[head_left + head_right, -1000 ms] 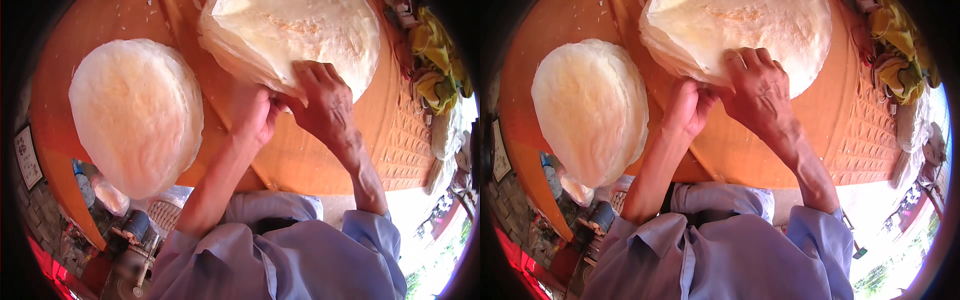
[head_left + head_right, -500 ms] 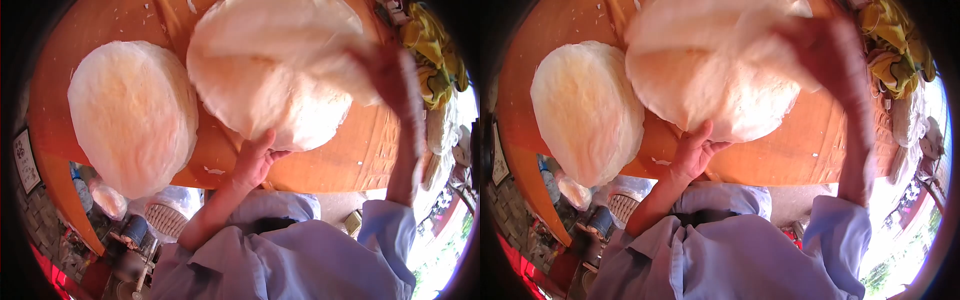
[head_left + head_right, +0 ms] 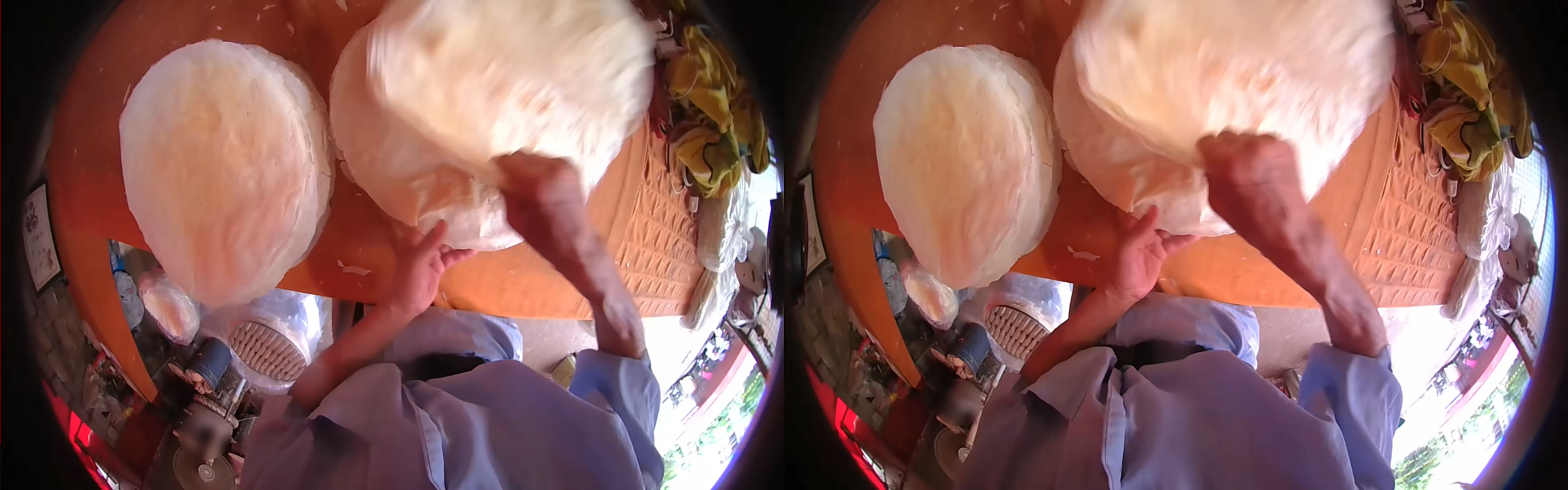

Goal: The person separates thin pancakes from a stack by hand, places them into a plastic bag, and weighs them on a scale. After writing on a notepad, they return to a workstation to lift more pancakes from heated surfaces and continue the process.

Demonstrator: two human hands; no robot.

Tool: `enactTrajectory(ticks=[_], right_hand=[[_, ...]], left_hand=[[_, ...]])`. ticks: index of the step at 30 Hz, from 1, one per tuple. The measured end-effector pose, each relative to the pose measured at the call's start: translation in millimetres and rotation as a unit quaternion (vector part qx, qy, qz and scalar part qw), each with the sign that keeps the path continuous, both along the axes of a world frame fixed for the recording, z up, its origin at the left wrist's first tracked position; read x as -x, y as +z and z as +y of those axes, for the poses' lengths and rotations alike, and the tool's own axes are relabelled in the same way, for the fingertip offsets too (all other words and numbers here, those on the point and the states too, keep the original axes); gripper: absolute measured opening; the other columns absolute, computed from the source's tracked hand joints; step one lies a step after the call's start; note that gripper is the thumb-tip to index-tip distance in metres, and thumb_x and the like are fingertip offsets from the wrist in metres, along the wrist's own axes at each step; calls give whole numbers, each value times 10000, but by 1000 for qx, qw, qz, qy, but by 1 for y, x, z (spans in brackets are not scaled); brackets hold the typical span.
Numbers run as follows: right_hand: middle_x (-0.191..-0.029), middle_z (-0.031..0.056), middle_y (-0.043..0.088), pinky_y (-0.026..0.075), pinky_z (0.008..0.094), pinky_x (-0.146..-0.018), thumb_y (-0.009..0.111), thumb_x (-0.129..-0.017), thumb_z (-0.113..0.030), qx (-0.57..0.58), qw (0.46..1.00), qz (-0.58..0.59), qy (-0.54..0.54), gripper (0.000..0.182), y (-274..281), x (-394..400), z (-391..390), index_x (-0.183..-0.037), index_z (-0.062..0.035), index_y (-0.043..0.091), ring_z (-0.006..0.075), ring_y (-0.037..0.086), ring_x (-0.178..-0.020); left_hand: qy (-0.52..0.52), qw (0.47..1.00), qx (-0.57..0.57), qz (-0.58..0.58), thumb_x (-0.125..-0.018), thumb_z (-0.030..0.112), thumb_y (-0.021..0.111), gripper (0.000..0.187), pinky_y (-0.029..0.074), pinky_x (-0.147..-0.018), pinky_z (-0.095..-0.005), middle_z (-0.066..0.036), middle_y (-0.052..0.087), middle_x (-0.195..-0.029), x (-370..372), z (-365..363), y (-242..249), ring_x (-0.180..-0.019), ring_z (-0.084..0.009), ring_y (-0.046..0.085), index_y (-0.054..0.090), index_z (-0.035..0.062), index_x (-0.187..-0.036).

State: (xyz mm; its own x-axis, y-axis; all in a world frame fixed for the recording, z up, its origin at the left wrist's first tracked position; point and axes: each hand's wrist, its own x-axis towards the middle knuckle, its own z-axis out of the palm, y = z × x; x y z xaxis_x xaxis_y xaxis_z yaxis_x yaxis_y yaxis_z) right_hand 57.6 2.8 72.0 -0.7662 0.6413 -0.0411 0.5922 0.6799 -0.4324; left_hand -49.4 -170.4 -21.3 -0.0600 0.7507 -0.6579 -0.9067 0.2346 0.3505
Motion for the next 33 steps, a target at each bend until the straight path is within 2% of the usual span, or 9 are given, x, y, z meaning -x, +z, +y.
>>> enactTrajectory(ticks=[1,6,15,18,19,25,28,31,33], right_hand=[[-699,146,594,489,370,-582,598,-740,-3,75,997,-27,15,53,-28,-1,-9,-782,-34,608,320,600,-649],[-650,131,557,477,415,-562,600,-717,-24,-16,999,40,8,43,-7,2,-9,-712,-49,564,325,590,-621],[-675,143,585,489,435,-573,602,-724,-93,8,997,74,-7,46,-14,36,-17,-713,-61,570,356,604,-636],[-778,165,609,494,422,-627,679,-796,-191,64,995,71,-19,216,-30,41,-34,-929,-28,632,354,612,-726],[-849,164,623,506,420,-686,725,-755,-233,93,992,85,7,364,-27,40,-40,-1025,-15,612,351,616,-786],[-815,158,597,504,437,-628,697,-733,-237,11,992,101,-70,304,-30,36,-51,-935,-33,597,359,602,-758],[-760,151,601,499,433,-587,675,-711,-182,12,993,94,-68,190,-11,29,-43,-817,-50,587,341,611,-727],[-721,145,605,499,430,-580,663,-696,-154,-4,997,47,-59,127,0,24,-26,-756,-61,599,334,618,-685],[-701,130,607,495,408,-580,661,-728,-142,-11,999,-38,1,106,-1,14,-11,-768,-50,626,307,625,-660]], left_hand=[[38,999,12,-7,-987,305,436,385,456,-977,-452,-77,557,-1256,3,-3,-2,-1173,-233,531,457,87,-1303],[131,975,-145,-107,-988,424,362,469,453,-937,-377,-49,545,-1293,39,0,0,-1156,-193,533,464,117,-1327],[72,986,-142,44,-933,136,527,261,513,-748,-245,-41,614,-1096,56,21,-18,-985,-120,601,539,29,-1170],[97,988,-23,118,-900,86,550,239,507,-659,-212,-27,622,-1017,48,41,1,-861,-88,614,561,27,-1131],[69,993,-19,98,-891,73,554,231,509,-654,-218,-27,625,-1003,53,42,3,-847,-88,614,570,27,-1117],[33,995,-56,73,-875,1,557,242,528,-711,-252,-29,628,-1012,47,42,2,-880,-113,621,585,49,-1110],[106,990,-92,35,-901,27,573,269,521,-745,-247,-21,619,-1053,33,41,13,-921,-105,613,556,67,-1166],[11,997,-50,56,-916,164,618,178,432,-626,-228,14,612,-959,23,36,28,-781,-58,555,619,62,-1062],[-6,999,-33,28,-917,192,621,215,487,-756,-282,1,616,-993,17,36,31,-871,-97,587,616,49,-1079]])
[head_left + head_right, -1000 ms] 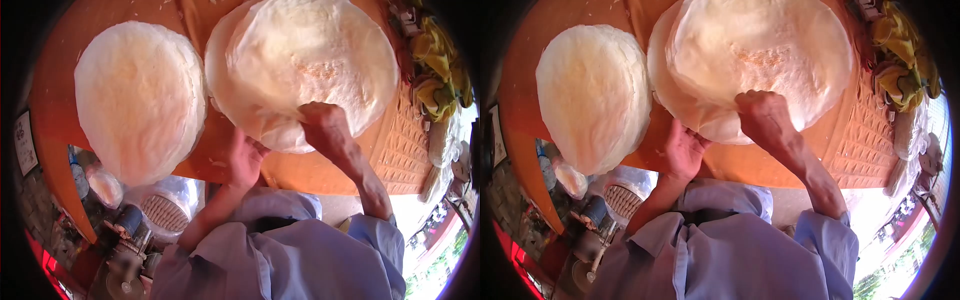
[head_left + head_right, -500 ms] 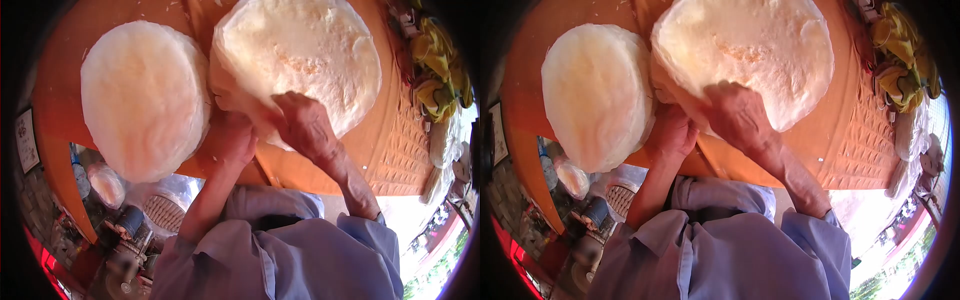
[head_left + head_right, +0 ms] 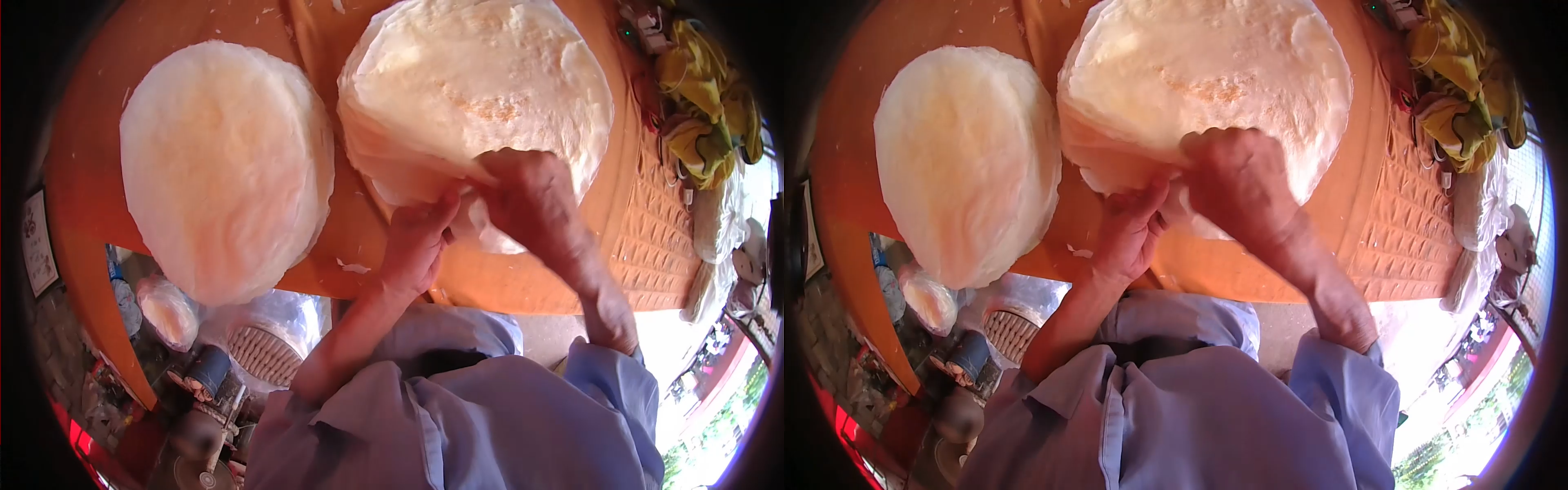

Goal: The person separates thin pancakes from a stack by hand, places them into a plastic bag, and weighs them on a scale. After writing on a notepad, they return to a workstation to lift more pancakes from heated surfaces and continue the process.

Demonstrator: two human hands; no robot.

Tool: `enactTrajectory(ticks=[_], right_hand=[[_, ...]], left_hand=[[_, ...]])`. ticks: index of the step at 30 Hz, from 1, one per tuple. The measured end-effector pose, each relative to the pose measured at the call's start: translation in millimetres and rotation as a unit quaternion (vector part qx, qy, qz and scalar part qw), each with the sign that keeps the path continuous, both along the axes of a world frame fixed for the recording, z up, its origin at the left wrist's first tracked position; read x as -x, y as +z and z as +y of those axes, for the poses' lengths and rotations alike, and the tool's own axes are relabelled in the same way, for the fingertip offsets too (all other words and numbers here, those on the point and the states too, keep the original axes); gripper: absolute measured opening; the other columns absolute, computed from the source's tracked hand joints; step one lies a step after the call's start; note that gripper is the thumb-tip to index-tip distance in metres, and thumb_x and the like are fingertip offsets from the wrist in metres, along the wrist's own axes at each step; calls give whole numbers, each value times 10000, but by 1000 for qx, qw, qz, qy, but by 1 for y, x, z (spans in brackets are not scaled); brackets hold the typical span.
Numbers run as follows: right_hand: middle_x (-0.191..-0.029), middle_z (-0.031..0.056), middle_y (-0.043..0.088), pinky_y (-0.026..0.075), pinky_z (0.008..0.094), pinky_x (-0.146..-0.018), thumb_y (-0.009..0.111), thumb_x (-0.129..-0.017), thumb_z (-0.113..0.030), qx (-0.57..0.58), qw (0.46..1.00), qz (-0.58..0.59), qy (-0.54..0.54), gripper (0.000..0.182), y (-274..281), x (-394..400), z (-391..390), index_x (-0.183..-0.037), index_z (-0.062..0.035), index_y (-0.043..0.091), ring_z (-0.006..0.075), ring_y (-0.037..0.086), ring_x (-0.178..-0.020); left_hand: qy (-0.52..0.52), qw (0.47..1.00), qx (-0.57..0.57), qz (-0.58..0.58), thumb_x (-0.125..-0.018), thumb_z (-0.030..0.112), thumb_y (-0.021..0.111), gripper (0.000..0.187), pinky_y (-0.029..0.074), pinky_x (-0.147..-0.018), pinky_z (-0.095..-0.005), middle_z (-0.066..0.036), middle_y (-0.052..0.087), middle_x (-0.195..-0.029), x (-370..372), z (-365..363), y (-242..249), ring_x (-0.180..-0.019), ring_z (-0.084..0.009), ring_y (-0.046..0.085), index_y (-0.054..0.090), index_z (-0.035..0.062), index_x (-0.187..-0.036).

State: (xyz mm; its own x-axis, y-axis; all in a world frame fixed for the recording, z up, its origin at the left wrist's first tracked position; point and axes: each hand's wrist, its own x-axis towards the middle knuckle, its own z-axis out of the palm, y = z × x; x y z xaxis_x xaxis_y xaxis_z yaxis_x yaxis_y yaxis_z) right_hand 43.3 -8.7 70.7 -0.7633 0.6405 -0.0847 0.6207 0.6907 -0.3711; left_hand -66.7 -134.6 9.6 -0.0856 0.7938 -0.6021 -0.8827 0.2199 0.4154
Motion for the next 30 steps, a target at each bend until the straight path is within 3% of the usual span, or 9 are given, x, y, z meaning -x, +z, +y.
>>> enactTrajectory(ticks=[2,3,4,6,11,15,18,23,30], right_hand=[[-682,123,593,487,356,-573,658,-786,-169,7,1000,-2,-5,121,10,-26,39,-806,-50,643,220,632,-641],[-536,55,548,452,355,-457,597,-737,-98,14,978,198,-66,92,19,-35,61,-645,-102,600,267,555,-490],[-552,63,555,456,357,-468,600,-736,-97,-44,968,224,-102,67,40,-45,77,-669,-99,607,270,560,-502],[-585,77,569,464,362,-490,607,-734,-96,-204,963,91,-153,21,92,-63,95,-718,-94,620,276,571,-524],[-668,112,603,484,375,-545,625,-729,-92,-313,939,74,-121,114,140,-67,57,-838,-79,653,290,597,-582],[-734,141,630,500,385,-589,640,-725,-89,-118,987,104,-39,215,71,-23,4,-935,-68,680,302,617,-627],[-655,164,604,471,436,-527,556,-684,-40,17,1000,-9,18,24,-30,-4,-30,-667,-30,542,347,605,-576],[-650,167,592,480,431,-526,566,-665,-49,-4,1000,12,2,28,-11,3,-40,-678,-27,555,346,614,-590],[-629,133,554,469,415,-535,625,-692,-59,38,999,25,26,68,-19,-6,-52,-705,-43,561,339,574,-574]], left_hand=[[-36,999,16,-14,-918,192,618,256,499,-829,-311,-11,612,-1034,3,-8,-9,-937,-124,599,590,51,-1129],[-20,999,29,-21,-929,172,593,272,502,-841,-313,-24,605,-1083,5,-15,-17,-969,-132,599,556,54,-1171],[-3,999,41,-28,-939,151,567,293,506,-853,-316,-37,597,-1132,6,-23,-28,-1001,-140,599,521,58,-1213],[19,998,48,-33,-952,131,537,315,510,-869,-328,-53,589,-1180,9,-31,-34,-1034,-154,598,484,56,-1253],[-13,1000,21,9,-949,148,548,246,523,-859,-354,-62,614,-1110,13,-43,-34,-1003,-170,614,543,44,-1171],[-59,984,89,145,-939,165,572,179,546,-808,-338,-59,638,-1021,8,-54,-31,-930,-154,634,601,42,-1066],[-81,981,47,170,-934,170,584,165,557,-768,-324,-58,644,-969,0,-56,-22,-892,-143,639,616,31,-1018],[-159,922,96,340,-903,215,564,296,501,-606,-244,-101,671,-658,-7,-53,0,-650,-179,694,648,-54,-813],[-183,913,72,357,-909,180,537,303,502,-575,-262,-87,658,-665,-18,-48,1,-663,-170,687,631,-59,-750]])
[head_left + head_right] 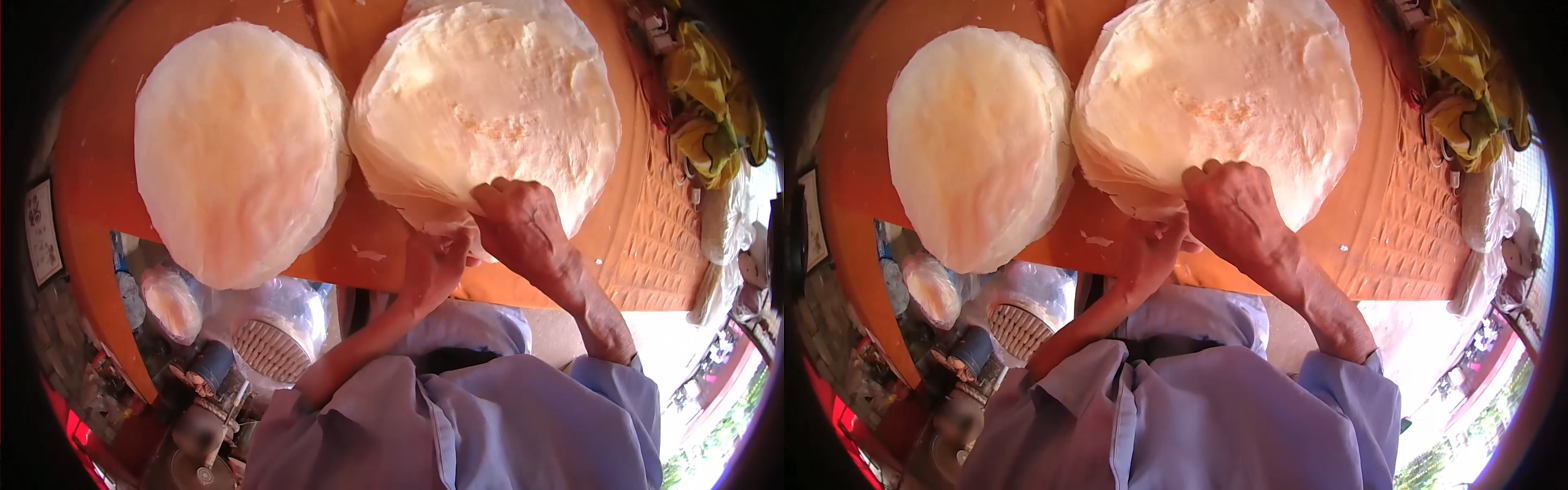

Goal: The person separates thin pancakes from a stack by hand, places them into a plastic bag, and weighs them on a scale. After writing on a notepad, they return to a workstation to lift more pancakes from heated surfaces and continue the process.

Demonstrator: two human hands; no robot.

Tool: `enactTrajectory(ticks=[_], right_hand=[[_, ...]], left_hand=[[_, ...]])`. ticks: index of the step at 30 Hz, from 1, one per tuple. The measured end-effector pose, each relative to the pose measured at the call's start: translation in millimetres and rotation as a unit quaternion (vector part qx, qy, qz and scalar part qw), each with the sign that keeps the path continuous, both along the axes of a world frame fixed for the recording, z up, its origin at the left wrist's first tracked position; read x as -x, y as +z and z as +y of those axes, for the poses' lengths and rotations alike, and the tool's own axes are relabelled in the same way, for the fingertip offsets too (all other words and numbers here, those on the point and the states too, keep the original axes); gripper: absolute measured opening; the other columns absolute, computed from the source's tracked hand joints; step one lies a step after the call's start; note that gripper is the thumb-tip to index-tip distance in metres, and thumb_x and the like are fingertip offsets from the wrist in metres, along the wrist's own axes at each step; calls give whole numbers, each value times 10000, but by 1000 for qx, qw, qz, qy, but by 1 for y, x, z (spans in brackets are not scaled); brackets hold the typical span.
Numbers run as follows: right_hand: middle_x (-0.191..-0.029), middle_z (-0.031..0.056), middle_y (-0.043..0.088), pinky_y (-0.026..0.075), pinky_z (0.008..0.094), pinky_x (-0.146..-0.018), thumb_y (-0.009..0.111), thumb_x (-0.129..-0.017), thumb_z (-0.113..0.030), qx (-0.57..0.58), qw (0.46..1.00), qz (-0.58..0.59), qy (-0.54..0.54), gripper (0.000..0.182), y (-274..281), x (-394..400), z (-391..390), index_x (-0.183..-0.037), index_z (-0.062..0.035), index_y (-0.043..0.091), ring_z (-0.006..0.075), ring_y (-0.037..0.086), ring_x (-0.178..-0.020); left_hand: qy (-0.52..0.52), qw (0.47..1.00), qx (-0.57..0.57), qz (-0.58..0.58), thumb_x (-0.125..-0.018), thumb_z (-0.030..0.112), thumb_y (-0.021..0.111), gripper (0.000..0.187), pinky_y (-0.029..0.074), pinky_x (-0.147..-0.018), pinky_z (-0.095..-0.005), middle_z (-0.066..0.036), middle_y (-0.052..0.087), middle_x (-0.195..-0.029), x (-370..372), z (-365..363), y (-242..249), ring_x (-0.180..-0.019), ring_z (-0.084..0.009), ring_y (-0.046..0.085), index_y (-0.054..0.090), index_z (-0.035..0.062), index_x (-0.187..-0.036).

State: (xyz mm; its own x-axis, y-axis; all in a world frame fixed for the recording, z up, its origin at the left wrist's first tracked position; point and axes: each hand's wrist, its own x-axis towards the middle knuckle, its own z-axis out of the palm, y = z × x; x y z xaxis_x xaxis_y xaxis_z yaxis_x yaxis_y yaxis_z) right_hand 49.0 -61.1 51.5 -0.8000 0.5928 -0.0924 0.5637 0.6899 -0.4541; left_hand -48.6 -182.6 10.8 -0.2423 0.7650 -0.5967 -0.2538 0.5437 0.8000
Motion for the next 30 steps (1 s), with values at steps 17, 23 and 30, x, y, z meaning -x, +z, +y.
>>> enactTrajectory(ticks=[17,23,30], right_hand=[[-744,98,642,516,396,-616,639,-743,-236,16,994,-64,-84,145,22,-7,58,-808,-107,653,292,638,-686],[-692,107,638,510,400,-598,607,-760,-177,-283,943,-14,-175,122,157,-73,135,-826,-85,649,298,641,-663],[-632,117,634,502,405,-576,570,-779,-109,-349,936,-3,-37,113,170,-34,105,-848,-59,645,304,644,-635]], left_hand=[[-208,919,-226,246,-840,231,653,448,521,-765,-349,-201,618,-1078,2,17,-3,-957,-271,643,529,-17,-1192],[37,995,-75,46,-890,192,624,515,544,-800,-336,-187,588,-1129,33,45,-33,-1004,-254,626,433,-64,-1295],[134,978,-48,-154,-908,165,600,453,545,-808,-351,-157,583,-1105,38,82,-24,-961,-236,632,436,-75,-1255]])
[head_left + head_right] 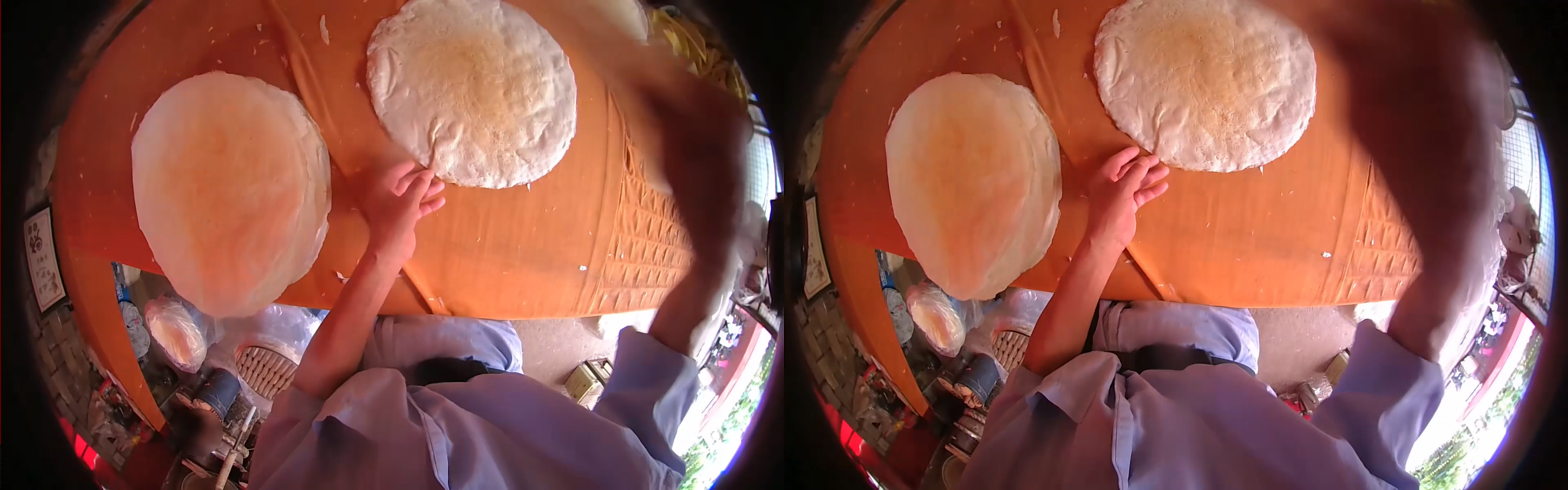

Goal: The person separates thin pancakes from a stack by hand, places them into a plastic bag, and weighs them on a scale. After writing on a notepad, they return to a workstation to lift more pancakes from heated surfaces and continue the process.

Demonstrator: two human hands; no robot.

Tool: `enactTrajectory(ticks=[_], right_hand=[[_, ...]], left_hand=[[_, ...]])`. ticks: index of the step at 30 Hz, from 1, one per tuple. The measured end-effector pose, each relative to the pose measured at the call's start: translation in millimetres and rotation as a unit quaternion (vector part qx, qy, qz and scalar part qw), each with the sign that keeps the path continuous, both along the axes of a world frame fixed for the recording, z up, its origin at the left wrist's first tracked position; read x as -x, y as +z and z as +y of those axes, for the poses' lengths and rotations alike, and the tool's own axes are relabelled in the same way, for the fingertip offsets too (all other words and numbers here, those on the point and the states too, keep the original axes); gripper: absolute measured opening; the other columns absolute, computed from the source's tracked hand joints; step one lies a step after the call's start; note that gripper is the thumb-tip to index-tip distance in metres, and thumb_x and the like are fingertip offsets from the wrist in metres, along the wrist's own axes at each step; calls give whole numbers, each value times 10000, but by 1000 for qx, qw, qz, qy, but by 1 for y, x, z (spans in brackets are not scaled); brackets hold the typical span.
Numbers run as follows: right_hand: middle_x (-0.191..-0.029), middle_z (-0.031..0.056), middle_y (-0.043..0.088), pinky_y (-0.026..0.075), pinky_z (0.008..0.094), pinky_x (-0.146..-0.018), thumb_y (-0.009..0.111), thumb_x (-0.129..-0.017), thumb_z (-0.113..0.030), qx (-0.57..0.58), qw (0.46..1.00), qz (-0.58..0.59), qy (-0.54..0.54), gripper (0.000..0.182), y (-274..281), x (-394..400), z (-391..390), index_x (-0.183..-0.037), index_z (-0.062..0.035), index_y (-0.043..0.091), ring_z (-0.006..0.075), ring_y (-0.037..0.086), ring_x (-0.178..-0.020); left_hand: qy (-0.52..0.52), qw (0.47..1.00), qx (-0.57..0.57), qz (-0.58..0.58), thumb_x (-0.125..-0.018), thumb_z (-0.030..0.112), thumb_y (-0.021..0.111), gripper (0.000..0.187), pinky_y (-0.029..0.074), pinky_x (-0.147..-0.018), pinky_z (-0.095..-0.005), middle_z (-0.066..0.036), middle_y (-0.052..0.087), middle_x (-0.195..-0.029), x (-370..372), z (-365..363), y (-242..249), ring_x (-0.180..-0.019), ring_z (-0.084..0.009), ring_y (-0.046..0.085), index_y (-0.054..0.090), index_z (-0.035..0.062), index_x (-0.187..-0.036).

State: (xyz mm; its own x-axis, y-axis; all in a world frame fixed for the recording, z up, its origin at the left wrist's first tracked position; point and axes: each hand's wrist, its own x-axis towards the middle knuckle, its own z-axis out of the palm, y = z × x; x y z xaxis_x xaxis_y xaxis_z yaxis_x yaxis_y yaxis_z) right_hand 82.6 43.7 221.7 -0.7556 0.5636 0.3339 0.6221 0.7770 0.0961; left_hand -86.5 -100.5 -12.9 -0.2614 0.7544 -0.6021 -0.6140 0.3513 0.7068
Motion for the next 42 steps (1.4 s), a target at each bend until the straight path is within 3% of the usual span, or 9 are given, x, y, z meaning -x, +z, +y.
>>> enactTrajectory(ticks=[5,14,20,22,29,33,35,36,42], right_hand=[[-615,133,607,501,434,-579,590,-775,-103,243,967,-53,-53,53,-197,1,24,-765,-92,641,314,634,-623],[-646,168,601,485,453,-612,626,-800,-175,210,975,-6,-78,110,-160,-8,40,-789,-67,642,364,611,-645],[-703,194,629,483,376,-542,632,-849,-225,147,982,-13,-119,199,-76,-13,72,-980,-86,688,301,630,-571],[-720,183,640,492,349,-537,637,-838,-180,-40,992,59,-99,221,-45,-15,56,-1028,-75,678,285,650,-593],[-657,166,636,481,377,-515,634,-796,-58,203,976,33,-76,100,-95,-21,-19,-888,-58,675,265,625,-550],[-651,183,623,492,366,-546,653,-780,-85,327,941,44,-74,76,-138,-37,2,-837,-51,690,264,629,-558],[-650,160,640,500,347,-567,674,-795,-148,317,942,38,-106,158,-100,-41,29,-897,-29,699,226,648,-582],[-762,81,692,497,281,-654,647,-830,-136,310,938,28,-155,197,-68,-37,39,-963,3,688,83,607,-691],[-965,79,656,478,280,-788,581,-900,-195,189,957,134,-177,297,17,-59,87,-1118,6,607,118,604,-864]], left_hand=[[-8,993,-9,-117,-915,161,591,215,537,-805,-324,-104,628,-959,-2,4,-12,-905,-193,645,544,-9,-1038],[-22,992,119,25,-848,213,692,226,529,-629,-268,-41,616,-765,-14,37,-6,-620,-140,621,584,32,-929],[4,993,-85,88,-846,153,661,190,547,-644,-284,-35,626,-840,-20,41,5,-777,-122,627,599,22,-969],[42,994,-98,-21,-851,133,644,208,563,-685,-306,-46,634,-913,-24,26,22,-856,-132,630,595,20,-1018],[-111,986,40,-117,-852,124,658,364,570,-749,-335,-59,607,-1075,-60,-72,-4,-902,-141,625,527,10,-1172],[-49,995,78,-40,-852,126,659,317,521,-670,-286,-35,614,-991,-49,-80,-8,-807,-121,605,547,2,-1122],[41,997,57,-22,-849,130,651,242,458,-566,-267,-20,614,-917,-28,-68,-11,-725,-107,583,579,-9,-1034],[84,996,42,-14,-847,132,647,211,426,-514,-258,-13,614,-880,-23,-59,-12,-684,-101,572,595,-14,-990],[100,993,-31,-49,-881,110,580,313,483,-752,-275,-44,586,-1046,-26,-51,-16,-892,-118,567,530,7,-1172]])
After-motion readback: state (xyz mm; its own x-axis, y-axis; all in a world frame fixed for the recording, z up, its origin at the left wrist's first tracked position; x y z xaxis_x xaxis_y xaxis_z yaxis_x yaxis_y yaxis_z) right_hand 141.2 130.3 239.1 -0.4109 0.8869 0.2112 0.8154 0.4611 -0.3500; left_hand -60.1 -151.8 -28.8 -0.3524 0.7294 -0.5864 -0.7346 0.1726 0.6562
